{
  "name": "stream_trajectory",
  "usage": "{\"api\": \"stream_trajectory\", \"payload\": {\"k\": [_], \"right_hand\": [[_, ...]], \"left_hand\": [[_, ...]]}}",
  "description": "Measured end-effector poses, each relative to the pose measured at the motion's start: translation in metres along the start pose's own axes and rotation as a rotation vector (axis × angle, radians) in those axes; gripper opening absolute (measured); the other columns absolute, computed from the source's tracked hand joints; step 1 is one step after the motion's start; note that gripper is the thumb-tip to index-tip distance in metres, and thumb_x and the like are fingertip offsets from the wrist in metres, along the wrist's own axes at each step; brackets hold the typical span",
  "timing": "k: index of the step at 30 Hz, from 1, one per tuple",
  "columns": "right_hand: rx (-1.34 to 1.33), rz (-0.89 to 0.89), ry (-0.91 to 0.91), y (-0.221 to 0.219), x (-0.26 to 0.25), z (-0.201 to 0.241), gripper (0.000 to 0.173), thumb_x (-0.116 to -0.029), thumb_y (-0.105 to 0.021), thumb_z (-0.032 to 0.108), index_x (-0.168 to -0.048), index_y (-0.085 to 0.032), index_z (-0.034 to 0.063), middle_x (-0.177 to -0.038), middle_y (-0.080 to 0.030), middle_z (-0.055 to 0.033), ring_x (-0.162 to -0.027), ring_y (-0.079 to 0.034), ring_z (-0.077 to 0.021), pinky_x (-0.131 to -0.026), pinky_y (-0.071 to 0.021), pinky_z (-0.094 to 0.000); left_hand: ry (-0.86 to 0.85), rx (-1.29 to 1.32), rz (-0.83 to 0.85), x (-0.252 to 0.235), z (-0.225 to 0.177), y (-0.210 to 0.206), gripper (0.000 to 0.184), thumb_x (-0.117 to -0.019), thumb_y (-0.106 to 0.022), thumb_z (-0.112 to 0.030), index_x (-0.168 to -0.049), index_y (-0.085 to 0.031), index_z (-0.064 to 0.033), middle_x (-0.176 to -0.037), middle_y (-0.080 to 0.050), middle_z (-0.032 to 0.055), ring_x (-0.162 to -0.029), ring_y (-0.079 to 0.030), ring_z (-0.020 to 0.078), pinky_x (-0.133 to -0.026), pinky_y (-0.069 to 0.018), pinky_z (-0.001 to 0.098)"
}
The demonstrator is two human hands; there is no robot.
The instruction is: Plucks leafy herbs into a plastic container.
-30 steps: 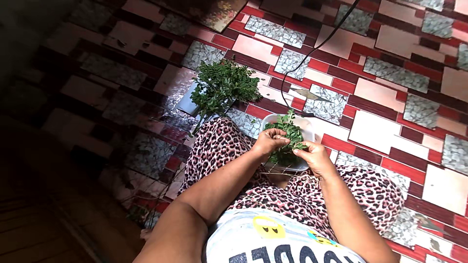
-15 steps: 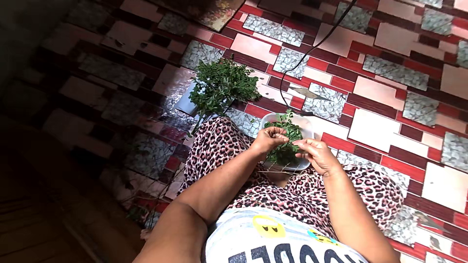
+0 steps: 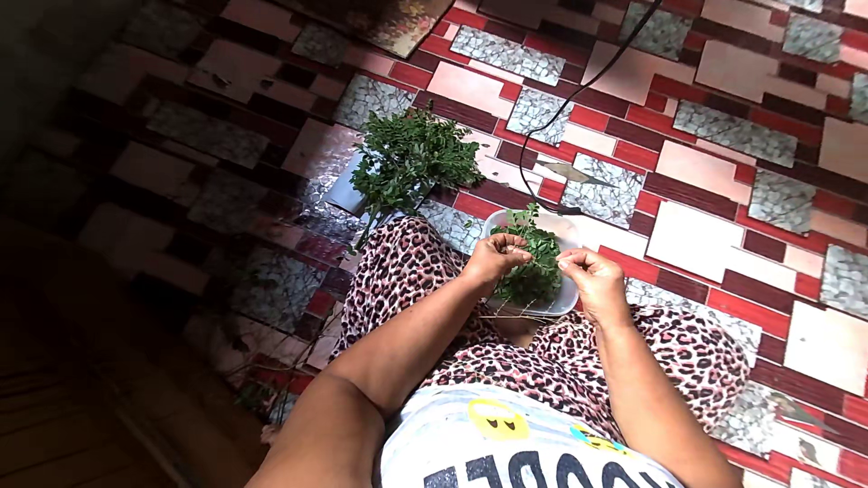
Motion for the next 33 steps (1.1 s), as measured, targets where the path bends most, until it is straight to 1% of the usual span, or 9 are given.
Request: {"api": "stream_trajectory", "payload": {"k": [5, 8, 12, 16, 21, 23, 25, 28, 33], "right_hand": [[-0.054, 0.084, -0.198, -0.004, 0.001, -0.018, 0.014, -0.1006, -0.062, 0.009, -0.103, -0.074, 0.0015, -0.104, -0.072, -0.0048, -0.090, -0.065, -0.0096, -0.081, -0.0544, -0.0284], [-0.039, 0.106, -0.182, -0.009, 0.001, -0.016, 0.003, -0.0937, -0.069, 0.003, -0.095, -0.072, 0.0029, -0.097, -0.070, -0.0038, -0.084, -0.064, -0.0087, -0.079, -0.0545, -0.0274], [0.049, 0.120, -0.074, -0.012, 0.001, -0.008, 0.006, -0.0943, -0.064, 0.000, -0.090, -0.068, 0.0027, -0.100, -0.069, -0.0041, -0.088, -0.064, -0.0085, -0.081, -0.0551, -0.0286], [0.134, 0.080, -0.020, -0.009, 0.003, 0.001, 0.008, -0.0990, -0.058, 0.003, -0.096, -0.066, 0.0006, -0.096, -0.065, -0.0053, -0.086, -0.062, -0.0085, -0.081, -0.0542, -0.0289], [0.078, 0.064, -0.146, -0.004, 0.001, -0.014, 0.017, -0.1035, -0.055, 0.012, -0.105, -0.068, 0.0007, -0.100, -0.068, -0.0070, -0.087, -0.065, -0.0116, -0.080, -0.0562, -0.0316], [-0.023, 0.132, -0.200, -0.011, 0.004, -0.018, 0.024, -0.0992, -0.064, 0.017, -0.118, -0.066, 0.0015, -0.113, -0.067, -0.0088, -0.094, -0.066, -0.0137, -0.083, -0.0560, -0.0329], [-0.107, 0.177, -0.231, -0.020, 0.006, -0.019, 0.035, -0.0899, -0.073, 0.013, -0.122, -0.063, 0.0035, -0.117, -0.065, -0.0086, -0.096, -0.064, -0.0144, -0.084, -0.0561, -0.0325], [-0.133, 0.136, -0.195, -0.025, 0.005, -0.019, 0.032, -0.0831, -0.077, 0.004, -0.112, -0.066, 0.0040, -0.115, -0.065, -0.0077, -0.100, -0.063, -0.0151, -0.086, -0.0560, -0.0333], [-0.059, 0.106, -0.135, -0.026, 0.002, -0.016, 0.008, -0.0886, -0.071, 0.000, -0.095, -0.070, 0.0050, -0.110, -0.069, -0.0045, -0.090, -0.063, -0.0098, -0.080, -0.0547, -0.0283]], "left_hand": [[0.014, -0.030, 0.007, 0.006, -0.002, -0.003, 0.024, -0.0906, -0.071, 0.002, -0.112, -0.064, -0.0064, -0.080, -0.065, 0.0016, -0.057, -0.048, 0.0019, -0.052, -0.0389, 0.0168], [0.009, -0.026, 0.010, 0.005, -0.002, -0.004, 0.024, -0.0904, -0.071, 0.002, -0.112, -0.064, -0.0061, -0.081, -0.066, 0.0017, -0.056, -0.048, 0.0014, -0.051, -0.0379, 0.0163], [0.003, -0.028, 0.010, 0.004, 0.000, -0.003, 0.025, -0.0901, -0.071, 0.003, -0.112, -0.064, -0.0071, -0.082, -0.068, 0.0019, -0.055, -0.047, 0.0006, -0.050, -0.0364, 0.0158], [-0.001, -0.009, -0.014, 0.002, 0.000, 0.001, 0.024, -0.0900, -0.071, 0.002, -0.111, -0.064, -0.0064, -0.079, -0.066, 0.0013, -0.056, -0.049, 0.0019, -0.050, -0.0386, 0.0165], [0.020, 0.063, -0.026, -0.001, 0.003, 0.004, 0.024, -0.0927, -0.071, -0.002, -0.115, -0.064, -0.0049, -0.083, -0.068, 0.0016, -0.059, -0.050, 0.0032, -0.052, -0.0397, 0.0185], [0.026, 0.083, -0.037, 0.003, 0.003, 0.003, 0.023, -0.0938, -0.067, 0.000, -0.116, -0.064, -0.0070, -0.080, -0.068, 0.0011, -0.053, -0.046, 0.0003, -0.048, -0.0356, 0.0155], [0.047, 0.120, -0.041, 0.005, 0.004, 0.002, 0.023, -0.0940, -0.066, 0.002, -0.115, -0.064, -0.0070, -0.081, -0.068, 0.0013, -0.053, -0.046, 0.0000, -0.048, -0.0359, 0.0151], [0.059, 0.184, -0.022, -0.001, 0.010, -0.002, 0.023, -0.0929, -0.068, 0.002, -0.114, -0.064, -0.0045, -0.083, -0.069, 0.0024, -0.058, -0.052, 0.0025, -0.052, -0.0405, 0.0175], [0.047, 0.208, -0.016, -0.004, 0.010, -0.003, 0.024, -0.0919, -0.070, 0.002, -0.114, -0.063, -0.0035, -0.084, -0.069, 0.0028, -0.060, -0.054, 0.0033, -0.053, -0.0418, 0.0181]]}}
Point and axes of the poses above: each hand's wrist, its own x-axis away from the middle knuckle, its own y-axis out of the back of the hand, z = x × y, the point moved 10 cm from there along -x, towards the middle knuckle
